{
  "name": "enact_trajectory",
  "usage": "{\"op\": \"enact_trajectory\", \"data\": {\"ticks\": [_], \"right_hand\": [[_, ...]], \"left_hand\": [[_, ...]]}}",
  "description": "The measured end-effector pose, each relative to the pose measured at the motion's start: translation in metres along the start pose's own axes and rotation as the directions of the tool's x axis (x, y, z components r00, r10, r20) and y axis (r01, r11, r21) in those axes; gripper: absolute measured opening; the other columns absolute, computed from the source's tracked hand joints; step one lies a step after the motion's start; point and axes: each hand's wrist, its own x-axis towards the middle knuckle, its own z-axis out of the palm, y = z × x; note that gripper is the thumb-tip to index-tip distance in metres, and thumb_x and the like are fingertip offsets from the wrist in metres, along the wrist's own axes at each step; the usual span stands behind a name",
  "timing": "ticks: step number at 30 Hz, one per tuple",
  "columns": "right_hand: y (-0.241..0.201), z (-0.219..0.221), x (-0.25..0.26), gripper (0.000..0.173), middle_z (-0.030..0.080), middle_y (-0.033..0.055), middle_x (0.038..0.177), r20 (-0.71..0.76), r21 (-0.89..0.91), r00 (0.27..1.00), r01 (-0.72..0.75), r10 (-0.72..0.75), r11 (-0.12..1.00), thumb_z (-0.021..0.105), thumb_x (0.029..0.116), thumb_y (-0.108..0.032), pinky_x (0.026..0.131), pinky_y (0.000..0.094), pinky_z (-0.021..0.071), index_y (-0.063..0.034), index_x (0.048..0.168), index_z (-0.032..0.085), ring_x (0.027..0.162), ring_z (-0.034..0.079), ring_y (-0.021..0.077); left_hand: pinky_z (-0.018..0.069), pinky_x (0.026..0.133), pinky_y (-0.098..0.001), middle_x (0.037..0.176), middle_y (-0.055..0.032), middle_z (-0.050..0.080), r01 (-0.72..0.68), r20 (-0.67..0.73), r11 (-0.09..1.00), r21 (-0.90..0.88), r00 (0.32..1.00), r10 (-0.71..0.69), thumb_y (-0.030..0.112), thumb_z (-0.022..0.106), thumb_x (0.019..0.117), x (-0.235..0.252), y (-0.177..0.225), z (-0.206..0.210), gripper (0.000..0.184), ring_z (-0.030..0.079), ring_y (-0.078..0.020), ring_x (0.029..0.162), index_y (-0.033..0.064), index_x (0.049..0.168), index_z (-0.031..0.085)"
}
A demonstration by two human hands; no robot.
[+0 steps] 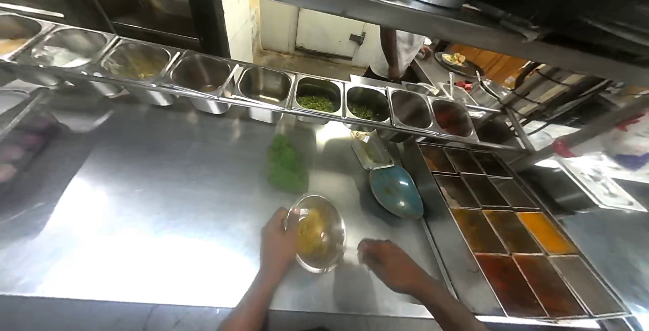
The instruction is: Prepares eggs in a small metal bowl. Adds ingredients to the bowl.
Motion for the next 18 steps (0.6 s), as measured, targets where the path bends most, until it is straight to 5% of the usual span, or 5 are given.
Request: {"op": "enact_trajectory", "data": {"ticks": [8, 11, 13, 16, 18], "right_hand": [[0.007, 0.002, 0.001, 0.032, 0.068, 0.0168, 0.095, -0.036, 0.071, 0.999, -0.001, 0.003, 0.997, 0.044, 0.1079, -0.023, 0.081, 0.0517, 0.0529, -0.0013, 0.115, 0.067, 0.086, 0.066, 0.0304], [0.012, 0.005, 0.000, 0.033, 0.065, 0.0118, 0.090, -0.009, 0.123, 1.000, 0.022, -0.021, 0.992, 0.044, 0.1079, -0.025, 0.065, 0.0441, 0.0519, -0.0039, 0.114, 0.068, 0.070, 0.061, 0.0230], [0.010, 0.003, 0.000, 0.033, 0.068, 0.0161, 0.095, -0.022, 0.107, 1.000, -0.019, 0.021, 0.994, 0.044, 0.1082, -0.024, 0.077, 0.0504, 0.0533, -0.0022, 0.117, 0.067, 0.081, 0.065, 0.0291], [0.011, 0.008, 0.000, 0.032, 0.064, 0.0106, 0.088, -0.025, 0.152, 0.999, 0.039, -0.036, 0.988, 0.045, 0.1080, -0.026, 0.064, 0.0424, 0.0512, -0.0044, 0.114, 0.068, 0.068, 0.059, 0.0216], [0.009, 0.005, 0.001, 0.032, 0.068, 0.0159, 0.095, -0.030, 0.127, 1.000, 0.006, -0.003, 0.992, 0.044, 0.1081, -0.023, 0.076, 0.0497, 0.0536, -0.0018, 0.117, 0.067, 0.079, 0.065, 0.0280]], "left_hand": [[0.0457, 0.059, -0.0350, 0.063, 0.0009, 0.049, -0.015, -0.009, 1.000, 0.015, 1.000, 0.015, 0.036, 0.055, 0.1045, 0.000, 0.001, 0.000, 0.036, 0.051, -0.0136, 0.058, 0.0106, 0.079, 0.058], [0.0463, 0.059, -0.0352, 0.064, 0.0003, 0.050, -0.019, -0.005, 1.000, 0.007, 1.000, 0.019, 0.036, 0.055, 0.1046, -0.001, 0.002, -0.001, 0.036, 0.052, -0.0135, 0.059, 0.0104, 0.079, 0.059], [0.0470, 0.060, -0.0352, 0.064, 0.0002, 0.052, -0.022, -0.006, 1.000, 0.007, 1.000, 0.022, 0.036, 0.055, 0.1047, -0.001, 0.002, -0.001, 0.035, 0.053, -0.0136, 0.059, 0.0104, 0.080, 0.059], [0.0476, 0.062, -0.0373, 0.066, -0.0011, 0.052, 0.006, 0.014, 1.000, 0.018, 1.000, -0.006, 0.037, 0.055, 0.1050, -0.001, 0.004, -0.002, 0.037, 0.054, -0.0154, 0.061, 0.0092, 0.082, 0.059], [0.0475, 0.061, -0.0374, 0.066, -0.0010, 0.051, 0.003, 0.016, 1.000, 0.018, 1.000, -0.004, 0.037, 0.054, 0.1050, -0.002, 0.004, -0.001, 0.037, 0.053, -0.0155, 0.060, 0.0092, 0.081, 0.059]]}}
